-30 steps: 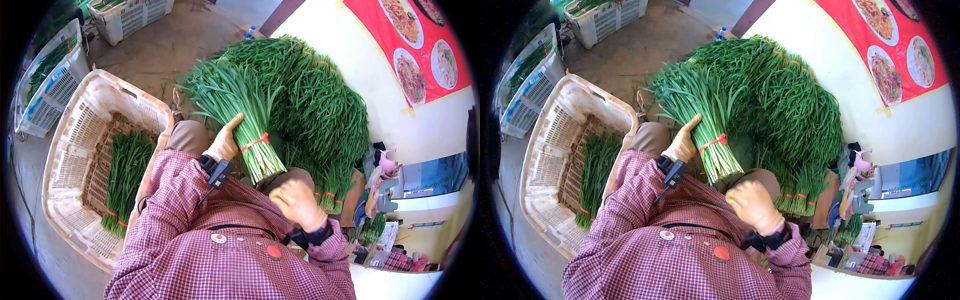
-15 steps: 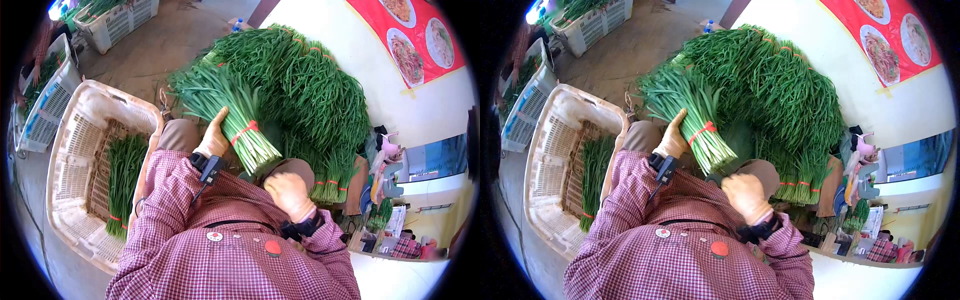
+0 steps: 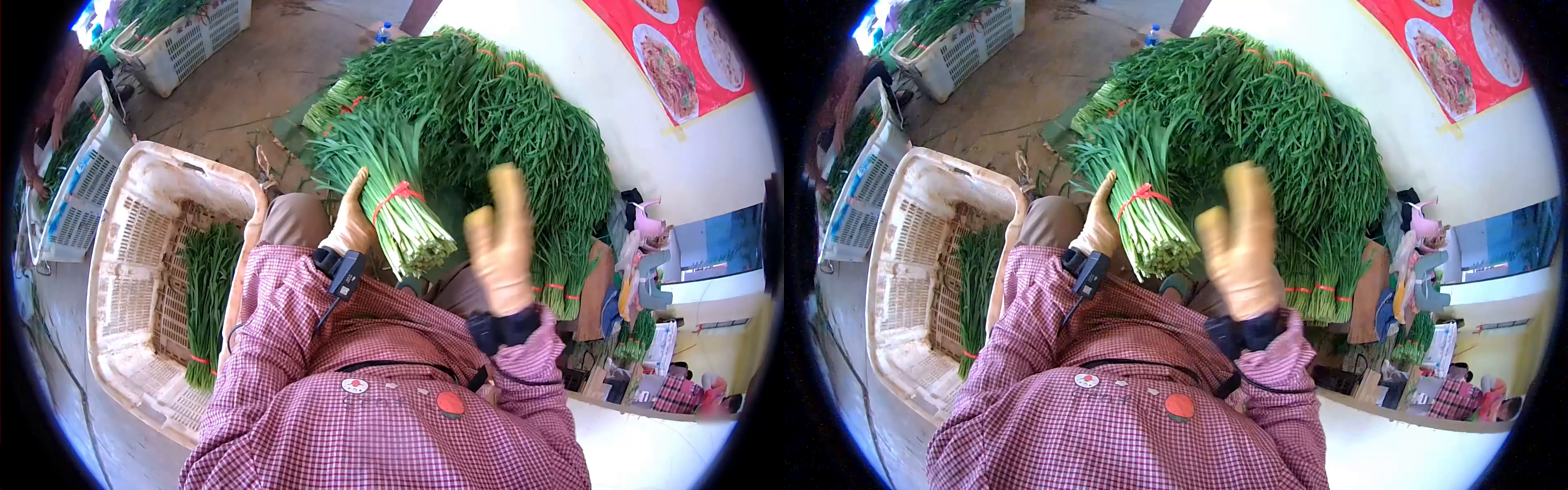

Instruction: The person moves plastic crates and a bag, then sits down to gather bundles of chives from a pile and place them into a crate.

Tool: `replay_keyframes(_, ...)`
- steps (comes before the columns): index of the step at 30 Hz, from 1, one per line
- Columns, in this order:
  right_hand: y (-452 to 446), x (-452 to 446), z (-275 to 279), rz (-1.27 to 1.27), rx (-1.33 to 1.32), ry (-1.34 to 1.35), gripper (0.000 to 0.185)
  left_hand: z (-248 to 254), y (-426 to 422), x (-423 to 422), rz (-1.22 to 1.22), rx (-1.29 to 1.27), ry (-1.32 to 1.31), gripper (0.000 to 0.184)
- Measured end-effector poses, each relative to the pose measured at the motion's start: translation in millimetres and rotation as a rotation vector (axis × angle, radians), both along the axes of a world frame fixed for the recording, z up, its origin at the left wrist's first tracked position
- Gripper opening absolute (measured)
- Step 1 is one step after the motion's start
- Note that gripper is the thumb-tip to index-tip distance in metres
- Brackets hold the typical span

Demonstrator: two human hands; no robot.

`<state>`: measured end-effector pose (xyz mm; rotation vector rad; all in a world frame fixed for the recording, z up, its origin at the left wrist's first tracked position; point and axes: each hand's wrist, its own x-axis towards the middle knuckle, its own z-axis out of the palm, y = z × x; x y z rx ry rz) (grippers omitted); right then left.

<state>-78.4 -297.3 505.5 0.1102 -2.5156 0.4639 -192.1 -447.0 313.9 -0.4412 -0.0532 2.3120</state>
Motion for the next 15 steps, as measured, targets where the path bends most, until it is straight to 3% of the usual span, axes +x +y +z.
replay_keyframes(2,-47,25,-16,0.444,0.003,-0.368,0.042,3,-7,2,-0.075,0.165,0.074,0.05)
replay_keyframes(4,-44,33,-5,0.806,-0.179,-0.422,0.031,1,-13,1,-0.047,-0.109,0.098,0.048)
replay_keyframes(6,-28,35,23,0.584,-0.842,-0.566,0.033,-1,-7,-2,-0.122,-0.034,0.114,0.048)
replay_keyframes(7,-24,31,21,0.329,-0.677,-0.366,0.04,3,-6,1,-0.144,-0.021,0.091,0.048)
replay_keyframes(9,-28,24,8,0.023,-0.293,-0.289,0.062,15,-7,8,-0.121,-0.082,0.163,0.045)
replay_keyframes(11,-39,43,-24,0.349,-0.415,-0.578,0.068,20,-9,8,-0.135,-0.155,0.176,0.04)
replay_keyframes(12,-45,49,-36,0.463,-0.296,-0.428,0.067,18,-13,6,-0.136,-0.126,0.212,0.038)
replay_keyframes(13,-30,50,-25,0.503,-0.447,-0.576,0.068,26,-18,9,-0.146,-0.131,0.223,0.038)
replay_keyframes(14,-19,54,-25,0.383,-0.787,-0.603,0.07,34,-22,11,-0.161,-0.139,0.232,0.038)
replay_keyframes(15,-7,50,-23,0.248,-0.837,-0.531,0.068,46,-24,12,-0.163,-0.191,0.254,0.038)
